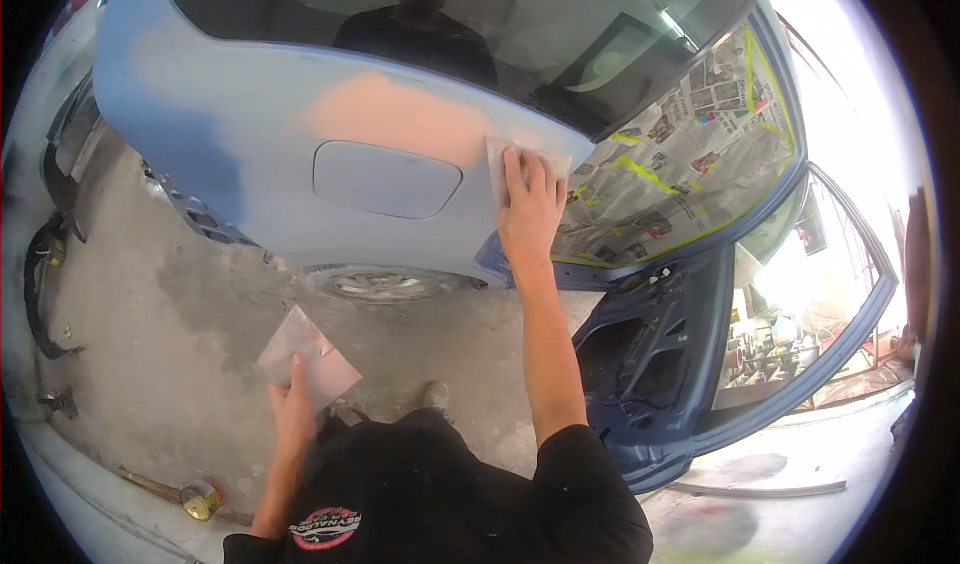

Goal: The person sands patches of body filler on a car door and rear panel using a sanding block. They hold a metal spreader with more pink filler on it in their other hand.

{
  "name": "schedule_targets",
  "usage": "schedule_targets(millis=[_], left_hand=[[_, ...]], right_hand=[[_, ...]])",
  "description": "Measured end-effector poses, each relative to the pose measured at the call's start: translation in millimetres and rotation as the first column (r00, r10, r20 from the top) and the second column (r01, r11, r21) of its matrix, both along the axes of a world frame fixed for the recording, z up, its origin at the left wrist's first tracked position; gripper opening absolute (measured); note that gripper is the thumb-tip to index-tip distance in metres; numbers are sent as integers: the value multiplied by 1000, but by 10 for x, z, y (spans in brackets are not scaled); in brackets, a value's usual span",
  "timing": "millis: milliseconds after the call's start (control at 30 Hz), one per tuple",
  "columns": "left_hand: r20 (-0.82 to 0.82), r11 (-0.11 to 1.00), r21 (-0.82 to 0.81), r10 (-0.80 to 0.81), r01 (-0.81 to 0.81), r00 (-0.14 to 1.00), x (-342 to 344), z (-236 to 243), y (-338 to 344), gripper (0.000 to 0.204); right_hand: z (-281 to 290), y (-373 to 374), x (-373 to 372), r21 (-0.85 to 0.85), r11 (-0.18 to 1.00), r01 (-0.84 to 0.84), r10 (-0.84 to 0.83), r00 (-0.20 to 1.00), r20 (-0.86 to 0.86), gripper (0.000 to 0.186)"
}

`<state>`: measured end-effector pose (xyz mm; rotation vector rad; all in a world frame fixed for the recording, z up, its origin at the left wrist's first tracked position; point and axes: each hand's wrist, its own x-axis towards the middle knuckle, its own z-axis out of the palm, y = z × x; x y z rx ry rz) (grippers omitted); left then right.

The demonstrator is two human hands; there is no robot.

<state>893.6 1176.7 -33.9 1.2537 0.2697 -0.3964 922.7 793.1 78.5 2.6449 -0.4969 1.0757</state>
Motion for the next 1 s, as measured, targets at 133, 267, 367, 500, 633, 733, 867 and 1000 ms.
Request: schedule_targets(millis=[133, 267, 367, 500, 633, 733, 867, 1000], left_hand=[[20, 999, 17, -34, 34, 999, 23, -35, -55, 39], [52, 997, 2, -72, 72, 996, 15, -46, -91, 38], [39, 997, -20, -80, 81, 996, 21, -46, -61, 38], [14, 998, 44, -54, 54, 998, 12, 89, -72, 36], [-7, 999, 37, -11, 11, 1000, 5, 19, -76, 38], [46, 998, 55, -14, 11, 999, 28, 110, -120, 39], [41, 997, 56, -63, 61, 997, 47, 127, -120, 38], [58, 995, 57, -90, 87, 994, 49, 49, -102, 38]], right_hand=[[88, 57, -108, 38, 999, 11, -7, 995, -102, 47], [324, -32, 51, -3, 999, -55, 55, 997, 47, 47], [344, -73, 185, -93, 995, -20, 23, 999, 29, 47], [297, -131, 219, -34, 997, -63, 63, 998, 15, 48], [135, -94, 174, -98, 992, -81, 84, 996, 26, 51], [-72, 48, 56, -111, 993, -47, 45, 999, -18, 53], [-100, 126, -96, 41, 999, -32, 36, 994, -100, 54], [208, -11, 81, 5, 999, -37, 37, 999, 34, 52]])
